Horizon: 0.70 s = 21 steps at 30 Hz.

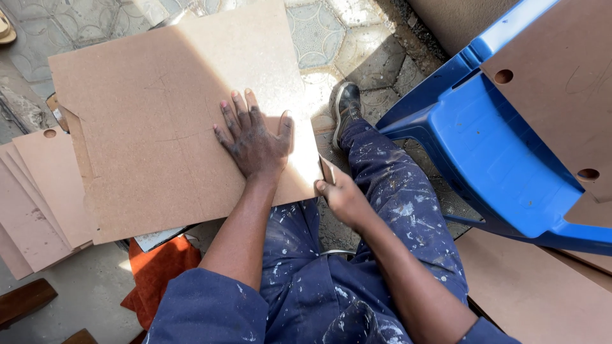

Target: The person sands the edges and surfaces of wooden boards using a piece of sandpaper.

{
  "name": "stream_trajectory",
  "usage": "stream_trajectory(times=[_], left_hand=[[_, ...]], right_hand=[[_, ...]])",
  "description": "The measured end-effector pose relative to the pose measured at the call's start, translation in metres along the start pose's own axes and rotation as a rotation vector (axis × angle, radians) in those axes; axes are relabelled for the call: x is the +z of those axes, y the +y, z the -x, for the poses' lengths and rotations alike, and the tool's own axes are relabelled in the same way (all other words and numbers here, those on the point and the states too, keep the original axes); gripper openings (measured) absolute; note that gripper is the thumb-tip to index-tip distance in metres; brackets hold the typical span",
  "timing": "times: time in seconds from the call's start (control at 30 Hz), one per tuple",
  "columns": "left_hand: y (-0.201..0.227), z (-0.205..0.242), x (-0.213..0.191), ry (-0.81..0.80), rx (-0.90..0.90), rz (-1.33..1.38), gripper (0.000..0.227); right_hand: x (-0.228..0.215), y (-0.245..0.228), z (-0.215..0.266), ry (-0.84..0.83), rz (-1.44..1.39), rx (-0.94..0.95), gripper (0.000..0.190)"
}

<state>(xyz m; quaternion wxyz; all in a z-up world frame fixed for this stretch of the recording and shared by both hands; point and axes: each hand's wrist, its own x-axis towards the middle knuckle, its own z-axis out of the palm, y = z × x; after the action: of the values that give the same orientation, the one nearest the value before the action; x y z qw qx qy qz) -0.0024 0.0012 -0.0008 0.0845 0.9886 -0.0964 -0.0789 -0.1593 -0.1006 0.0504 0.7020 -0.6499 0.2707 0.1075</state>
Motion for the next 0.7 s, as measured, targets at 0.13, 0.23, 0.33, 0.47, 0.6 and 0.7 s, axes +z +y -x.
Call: stream_trajectory(times=[0.13,0.23,0.33,0.47,0.6,0.7], left_hand=[[-0.004,0.002,0.005,0.003,0.001,-0.004,0.085],[-0.007,-0.002,0.01,0.001,0.023,-0.04,0.085],[-0.009,-0.002,0.014,0.001,0.036,-0.017,0.085],[-0.009,-0.002,0.014,0.001,0.043,-0.028,0.084],[-0.002,0.003,0.018,0.024,0.042,-0.083,0.083],[0.005,0.01,0.009,0.003,0.122,-0.07,0.086]], right_hand=[[-0.007,0.052,-0.041,-0.006,-0.638,0.152,0.056],[-0.016,0.096,-0.067,-0.144,-0.902,0.241,0.044],[-0.024,0.077,-0.056,-0.21,-0.936,0.268,0.05],[-0.03,0.084,-0.052,-0.196,-0.983,0.351,0.048],[-0.019,0.024,-0.051,-0.118,-0.89,0.196,0.07],[-0.016,0.046,-0.061,-0.001,-0.755,0.17,0.072]])
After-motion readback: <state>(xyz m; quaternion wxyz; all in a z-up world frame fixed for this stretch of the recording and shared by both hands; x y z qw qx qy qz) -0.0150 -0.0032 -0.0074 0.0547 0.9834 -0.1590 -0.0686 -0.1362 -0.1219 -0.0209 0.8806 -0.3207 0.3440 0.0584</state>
